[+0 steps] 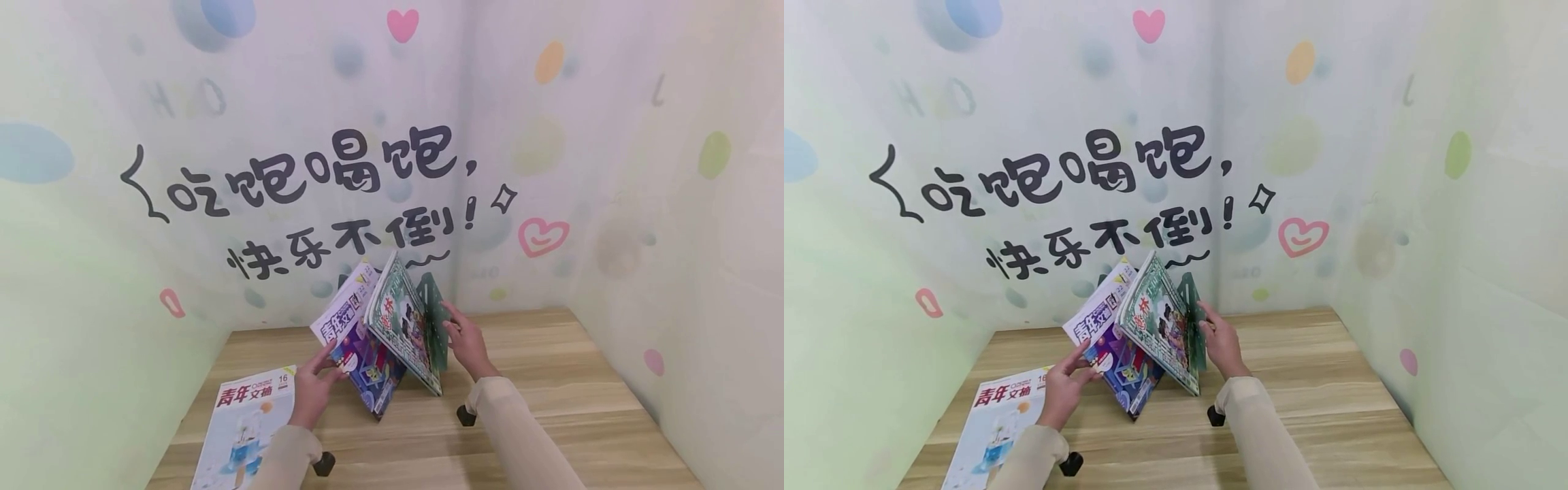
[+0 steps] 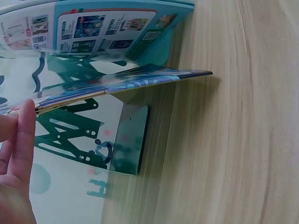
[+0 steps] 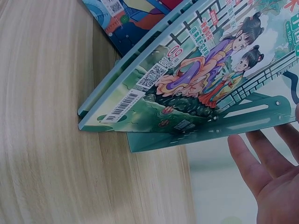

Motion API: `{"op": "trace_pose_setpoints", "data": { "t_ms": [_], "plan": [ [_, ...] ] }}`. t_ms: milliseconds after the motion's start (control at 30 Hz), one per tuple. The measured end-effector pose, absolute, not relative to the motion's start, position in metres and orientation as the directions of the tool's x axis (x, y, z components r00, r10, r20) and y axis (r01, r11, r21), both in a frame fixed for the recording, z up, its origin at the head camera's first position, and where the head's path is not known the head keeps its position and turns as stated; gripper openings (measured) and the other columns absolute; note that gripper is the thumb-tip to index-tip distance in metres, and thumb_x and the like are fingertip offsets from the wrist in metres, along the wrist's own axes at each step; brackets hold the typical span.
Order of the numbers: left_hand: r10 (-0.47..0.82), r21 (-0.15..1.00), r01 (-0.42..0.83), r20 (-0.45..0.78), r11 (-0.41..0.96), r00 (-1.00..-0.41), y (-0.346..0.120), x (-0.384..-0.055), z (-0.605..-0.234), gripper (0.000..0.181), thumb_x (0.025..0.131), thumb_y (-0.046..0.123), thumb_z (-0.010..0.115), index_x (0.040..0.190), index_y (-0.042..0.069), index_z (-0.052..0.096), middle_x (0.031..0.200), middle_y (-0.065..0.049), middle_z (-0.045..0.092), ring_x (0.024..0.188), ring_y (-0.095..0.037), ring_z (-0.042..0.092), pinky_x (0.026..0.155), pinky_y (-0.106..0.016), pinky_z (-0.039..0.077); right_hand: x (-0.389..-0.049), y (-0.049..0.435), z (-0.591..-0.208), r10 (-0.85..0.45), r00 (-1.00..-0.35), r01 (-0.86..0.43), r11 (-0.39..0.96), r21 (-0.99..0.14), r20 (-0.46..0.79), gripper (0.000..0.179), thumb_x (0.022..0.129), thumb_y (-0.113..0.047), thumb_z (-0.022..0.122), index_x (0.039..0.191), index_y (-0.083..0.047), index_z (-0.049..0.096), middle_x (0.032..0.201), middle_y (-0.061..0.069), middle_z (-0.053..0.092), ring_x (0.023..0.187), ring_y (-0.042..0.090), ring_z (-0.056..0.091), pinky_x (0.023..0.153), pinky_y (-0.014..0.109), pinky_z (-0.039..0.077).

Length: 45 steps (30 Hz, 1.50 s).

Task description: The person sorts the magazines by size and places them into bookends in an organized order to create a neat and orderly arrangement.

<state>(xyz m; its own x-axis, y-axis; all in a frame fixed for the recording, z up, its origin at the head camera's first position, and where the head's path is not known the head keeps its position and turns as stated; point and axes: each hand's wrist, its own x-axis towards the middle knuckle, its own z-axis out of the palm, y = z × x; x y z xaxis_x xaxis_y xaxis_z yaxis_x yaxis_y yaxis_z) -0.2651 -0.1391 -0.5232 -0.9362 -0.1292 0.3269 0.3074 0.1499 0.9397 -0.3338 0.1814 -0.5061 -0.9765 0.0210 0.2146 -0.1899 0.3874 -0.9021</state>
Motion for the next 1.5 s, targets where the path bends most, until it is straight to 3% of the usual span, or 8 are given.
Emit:
{"op": "trace_pose_setpoints", "data": {
  "t_ms": [233,533,767,1500],
  "plan": [
    [-0.122,0.93,0.31,0.337,0.2,-0.934,-0.133,-0.268,-0.524,0.063,0.08,-0.015,0.068,0.134,0.016,0.06,0.1,-0.021,0.069,0.087,-0.038,0.068,0.072,-0.042,0.06,-0.335,0.182,-0.507,0.026,-0.975,-0.194,0.393,-0.899,0.221,0.044,0.103,-0.017,0.049,0.145,-0.03,0.047,0.138,0.02,0.051,0.116,0.04,0.057,0.079,0.045,0.059],
    [-0.156,0.862,0.264,0.359,0.432,-0.92,-0.129,-0.271,-0.524,0.063,0.081,-0.004,0.073,0.134,0.028,0.06,0.092,-0.008,0.071,0.078,-0.021,0.066,0.055,-0.027,0.056,-0.335,0.182,-0.508,0.023,-0.974,-0.199,0.397,-0.896,0.227,0.044,0.103,-0.016,0.049,0.145,-0.03,0.046,0.139,0.021,0.051,0.115,0.041,0.057,0.078,0.045,0.059],
    [-0.15,0.84,0.278,0.385,0.467,-0.911,-0.129,-0.273,-0.522,0.062,0.081,-0.004,0.073,0.133,0.028,0.06,0.093,-0.009,0.072,0.08,-0.022,0.066,0.053,-0.026,0.055,-0.334,0.183,-0.508,0.018,-0.972,-0.209,0.395,-0.894,0.235,0.044,0.103,-0.016,0.049,0.145,-0.029,0.046,0.138,0.022,0.051,0.115,0.041,0.058,0.078,0.045,0.059],
    [-0.133,0.807,0.347,0.457,0.478,-0.879,-0.131,-0.27,-0.503,0.059,0.082,-0.003,0.07,0.132,0.028,0.062,0.106,-0.011,0.071,0.08,-0.02,0.068,0.066,-0.026,0.058,-0.335,0.183,-0.507,0.013,-0.974,-0.201,0.397,-0.896,0.224,0.044,0.103,-0.016,0.049,0.145,-0.029,0.046,0.14,0.021,0.05,0.116,0.041,0.057,0.079,0.044,0.059]
  ]
}}
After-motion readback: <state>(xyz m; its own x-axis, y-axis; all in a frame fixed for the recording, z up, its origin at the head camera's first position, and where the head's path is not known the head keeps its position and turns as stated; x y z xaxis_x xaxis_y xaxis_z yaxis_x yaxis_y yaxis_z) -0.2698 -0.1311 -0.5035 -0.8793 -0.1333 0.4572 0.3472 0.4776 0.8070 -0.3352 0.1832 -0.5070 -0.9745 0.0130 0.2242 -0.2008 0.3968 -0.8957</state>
